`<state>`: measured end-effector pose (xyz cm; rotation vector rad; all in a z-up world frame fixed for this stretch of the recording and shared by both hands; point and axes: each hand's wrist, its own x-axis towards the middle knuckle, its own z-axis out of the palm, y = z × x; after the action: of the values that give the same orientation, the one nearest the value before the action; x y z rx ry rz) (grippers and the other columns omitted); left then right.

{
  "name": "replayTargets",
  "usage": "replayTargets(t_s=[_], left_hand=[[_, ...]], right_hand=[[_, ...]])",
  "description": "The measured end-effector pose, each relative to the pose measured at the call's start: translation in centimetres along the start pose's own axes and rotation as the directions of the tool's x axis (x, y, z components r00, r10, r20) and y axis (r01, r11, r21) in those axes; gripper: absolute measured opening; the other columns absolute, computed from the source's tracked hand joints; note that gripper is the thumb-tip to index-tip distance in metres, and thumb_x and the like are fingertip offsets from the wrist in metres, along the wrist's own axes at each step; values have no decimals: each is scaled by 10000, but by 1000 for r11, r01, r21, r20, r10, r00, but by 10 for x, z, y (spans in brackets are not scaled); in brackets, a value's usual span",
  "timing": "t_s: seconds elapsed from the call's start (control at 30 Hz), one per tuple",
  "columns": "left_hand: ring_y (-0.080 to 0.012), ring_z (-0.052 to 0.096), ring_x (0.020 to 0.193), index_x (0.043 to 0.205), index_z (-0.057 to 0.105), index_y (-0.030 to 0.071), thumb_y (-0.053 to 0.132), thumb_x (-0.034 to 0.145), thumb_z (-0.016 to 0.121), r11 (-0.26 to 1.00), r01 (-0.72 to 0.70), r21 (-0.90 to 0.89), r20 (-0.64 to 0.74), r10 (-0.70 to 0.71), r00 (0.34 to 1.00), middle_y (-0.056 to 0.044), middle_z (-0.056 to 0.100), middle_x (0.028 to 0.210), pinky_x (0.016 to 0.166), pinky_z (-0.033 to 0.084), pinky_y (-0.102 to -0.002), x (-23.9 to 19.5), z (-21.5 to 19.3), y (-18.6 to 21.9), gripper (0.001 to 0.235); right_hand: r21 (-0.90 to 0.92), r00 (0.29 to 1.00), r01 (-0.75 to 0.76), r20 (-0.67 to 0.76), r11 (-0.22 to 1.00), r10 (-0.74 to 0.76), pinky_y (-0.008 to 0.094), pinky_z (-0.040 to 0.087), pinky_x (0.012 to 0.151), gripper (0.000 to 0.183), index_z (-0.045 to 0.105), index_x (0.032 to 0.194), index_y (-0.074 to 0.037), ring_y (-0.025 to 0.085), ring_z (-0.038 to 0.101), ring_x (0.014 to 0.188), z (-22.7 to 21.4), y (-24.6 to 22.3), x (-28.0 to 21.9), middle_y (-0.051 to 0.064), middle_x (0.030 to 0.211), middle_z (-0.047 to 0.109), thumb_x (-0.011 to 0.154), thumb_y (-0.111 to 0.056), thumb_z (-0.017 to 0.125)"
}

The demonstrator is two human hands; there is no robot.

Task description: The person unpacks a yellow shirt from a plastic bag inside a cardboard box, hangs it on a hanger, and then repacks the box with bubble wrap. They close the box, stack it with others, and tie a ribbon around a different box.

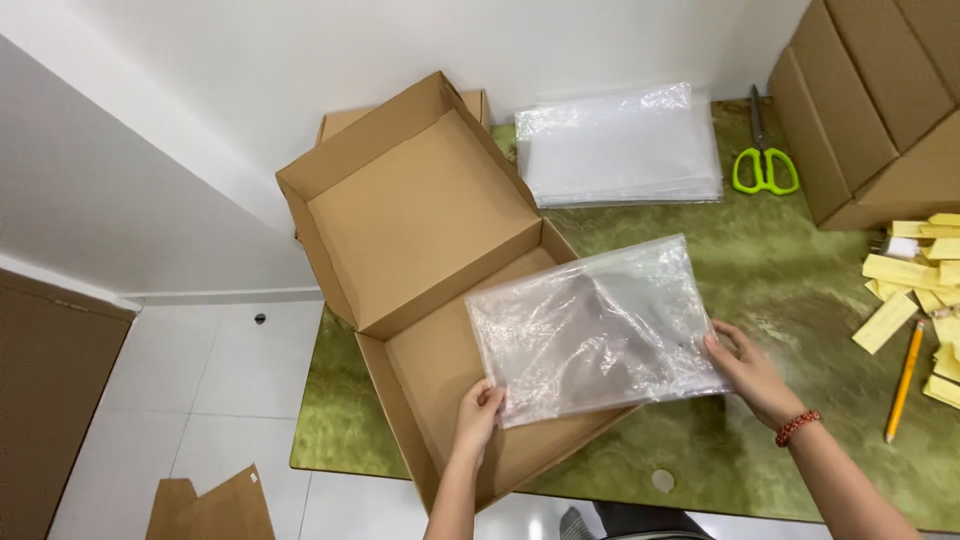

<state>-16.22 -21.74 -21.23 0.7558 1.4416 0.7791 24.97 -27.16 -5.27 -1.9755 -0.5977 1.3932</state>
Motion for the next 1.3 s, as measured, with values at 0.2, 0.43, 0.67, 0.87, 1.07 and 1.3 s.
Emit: replayTargets(t_s=[0.2, 0.43, 0.67, 0.87, 1.07, 1.3], left_hand=[[-88, 485, 737, 1069, 818, 75, 115, 982, 761, 989, -142, 35, -6, 143, 990, 43, 562, 784, 717, 384, -224, -24, 2, 19, 112], [-88, 362, 640, 1097, 795, 103, 159, 1004, 735, 955, -292, 58, 108, 285, 952, 44, 409, 732, 593, 296, -248, -41, 31, 77, 124], [-86, 505, 722, 1389, 782, 187, 166, 992, 722, 900, -387, 202, 169, 357, 919, 47, 606, 850, 680, 437, -239, -47, 102, 192, 402], [-89, 560, 755, 1479, 663, 166, 171, 1016, 669, 840, -502, 205, 168, 476, 864, 27, 659, 897, 692, 469, -245, -9, 169, 308, 464], [-373, 263, 1552, 1718, 161, 169, 306, 994, 689, 743, -407, 531, 83, 432, 898, -160, 307, 1669, 1245, 269, -590, 44, 223, 353, 906], [-502, -79, 1627, 1457, 626, 50, 201, 1000, 696, 384, -432, 816, 215, 492, 844, -251, 124, 1753, 1158, 322, -729, 59, 242, 313, 486]], right_hand=[[224, 978, 208, -24, 952, -208, 367, 486, 511, 353, 639, 1287, 31, 307, 689, 634, -3, 83, 2, 276, 788, 742, 993, -147, 719], [347, 945, 296, -242, 890, -220, 385, 506, 467, 387, 685, 1362, 61, 343, 721, 633, -15, 74, -18, 247, 831, 715, 1006, -88, 712], [463, 863, 490, -374, 738, -338, 325, 542, 577, 229, 680, 1279, 35, 279, 694, 700, -52, 42, 41, 205, 916, 688, 1067, -46, 656], [407, 812, 569, -415, 715, -411, 268, 549, 634, 412, 639, 1506, -78, 192, 686, 735, -83, -90, 73, 99, 891, 646, 1098, -133, 624], [458, 813, 582, -355, 672, -461, 350, 643, 701, 399, 536, 1530, -79, 330, 732, 792, -88, -148, 215, 156, 1057, 639, 1133, -97, 569], [531, 920, 389, -261, 753, -291, 530, 689, 699, 465, 459, 1563, -66, 492, 736, 825, -45, -112, 380, 333, 1410, 526, 1110, -62, 564]])
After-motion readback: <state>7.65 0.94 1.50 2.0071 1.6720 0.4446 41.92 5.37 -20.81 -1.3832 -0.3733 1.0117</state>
